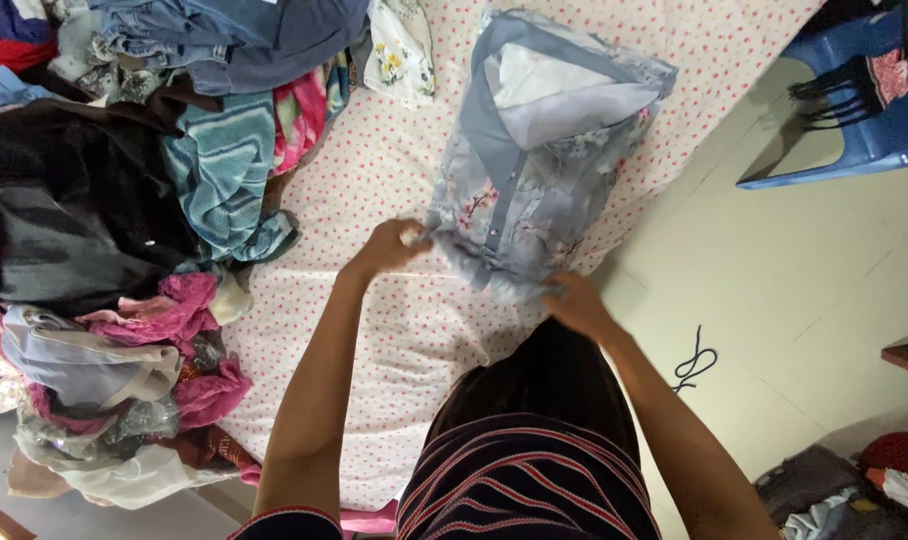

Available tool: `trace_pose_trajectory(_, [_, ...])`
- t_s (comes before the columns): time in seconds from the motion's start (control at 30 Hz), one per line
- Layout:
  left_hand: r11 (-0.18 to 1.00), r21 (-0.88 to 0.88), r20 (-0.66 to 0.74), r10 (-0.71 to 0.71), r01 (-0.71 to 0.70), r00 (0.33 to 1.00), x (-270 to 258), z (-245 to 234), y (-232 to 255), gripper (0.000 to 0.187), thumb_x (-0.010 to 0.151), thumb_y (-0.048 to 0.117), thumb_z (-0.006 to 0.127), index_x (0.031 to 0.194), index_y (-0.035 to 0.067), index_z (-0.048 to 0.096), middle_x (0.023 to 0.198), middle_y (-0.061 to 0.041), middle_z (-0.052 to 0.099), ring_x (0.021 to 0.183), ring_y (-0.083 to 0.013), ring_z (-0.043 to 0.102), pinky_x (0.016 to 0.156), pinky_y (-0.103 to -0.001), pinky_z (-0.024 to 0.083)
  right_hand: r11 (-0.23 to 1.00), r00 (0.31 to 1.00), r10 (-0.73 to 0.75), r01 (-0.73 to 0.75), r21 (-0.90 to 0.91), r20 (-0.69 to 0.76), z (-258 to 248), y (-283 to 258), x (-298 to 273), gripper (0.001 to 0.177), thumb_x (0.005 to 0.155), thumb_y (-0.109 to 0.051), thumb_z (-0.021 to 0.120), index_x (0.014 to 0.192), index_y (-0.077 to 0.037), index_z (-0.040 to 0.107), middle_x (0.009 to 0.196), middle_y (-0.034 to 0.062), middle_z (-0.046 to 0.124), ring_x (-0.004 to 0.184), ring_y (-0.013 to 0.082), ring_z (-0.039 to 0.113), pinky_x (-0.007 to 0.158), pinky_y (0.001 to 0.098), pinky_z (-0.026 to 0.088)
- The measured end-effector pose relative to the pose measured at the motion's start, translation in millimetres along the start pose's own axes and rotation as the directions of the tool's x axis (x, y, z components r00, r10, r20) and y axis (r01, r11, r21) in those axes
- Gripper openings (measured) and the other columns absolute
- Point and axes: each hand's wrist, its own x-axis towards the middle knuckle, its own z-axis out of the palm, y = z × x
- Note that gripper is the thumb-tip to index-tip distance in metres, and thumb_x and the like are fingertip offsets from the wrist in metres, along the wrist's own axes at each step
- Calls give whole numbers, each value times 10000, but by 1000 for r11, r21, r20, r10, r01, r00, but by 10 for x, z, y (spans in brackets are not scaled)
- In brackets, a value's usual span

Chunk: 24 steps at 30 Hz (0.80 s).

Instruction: Folding a grey floral shirt on a bed.

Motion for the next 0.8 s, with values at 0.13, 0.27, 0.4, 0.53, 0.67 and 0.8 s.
trace_pose_trajectory(0.13, [764,-626,-91,127,-156,988,396,-190,279,505,1002,549,615,1154,92,766,1122,-69,785,1048,-167,698,1022,-337,540,815,929,366,-291,501,-56,-639,-411,524,312,923,-148,656,1222,-64,689,894,82,690,775,177,597,687,378,494])
trace_pose_trajectory(0.27, [624,-771,-47,137,-123,989,640,-338,978,582,937,408,743,1342,35,555,1247,-105,696,1082,-187,624,923,-346,540,681,895,392,-126,721,-213,-1050,-962,974,268,952,-232,686,1141,-42,676,1029,18,680,913,115,600,787,314,499])
trace_pose_trajectory(0.4, [803,-595,43,51,-15,998,1320,132,212,721,793,168,851,1392,62,464,1200,-62,649,1092,-150,648,891,-315,581,841,882,315,-88,535,-351,-1061,-746,1210,342,1024,-356,705,1142,-36,674,1002,-9,636,929,85,531,827,279,460])
trace_pose_trajectory(0.53, [853,-522,142,64,20,988,1715,342,-431,411,922,119,818,1238,-106,681,1105,-142,755,1018,-178,713,889,-317,587,802,917,265,-38,596,-299,-1160,-785,1272,364,977,-346,671,1221,-78,639,1037,-48,655,928,51,549,800,241,452])
trace_pose_trajectory(0.67, [753,-644,-116,80,-136,990,1657,-86,282,324,968,118,631,1280,31,619,954,28,642,828,-70,561,728,-246,484,795,928,247,-29,606,-280,-1457,-1000,1464,286,1034,-330,645,1139,-64,638,884,-69,506,771,51,403,657,248,330])
trace_pose_trajectory(0.8, [723,-686,-279,-160,-80,947,2405,-107,587,429,971,186,581,1389,92,560,776,72,517,644,-79,384,553,-272,333,884,823,330,-99,457,-462,-1769,-812,1841,276,1086,-296,588,978,-43,569,839,-82,474,760,33,399,663,232,364])
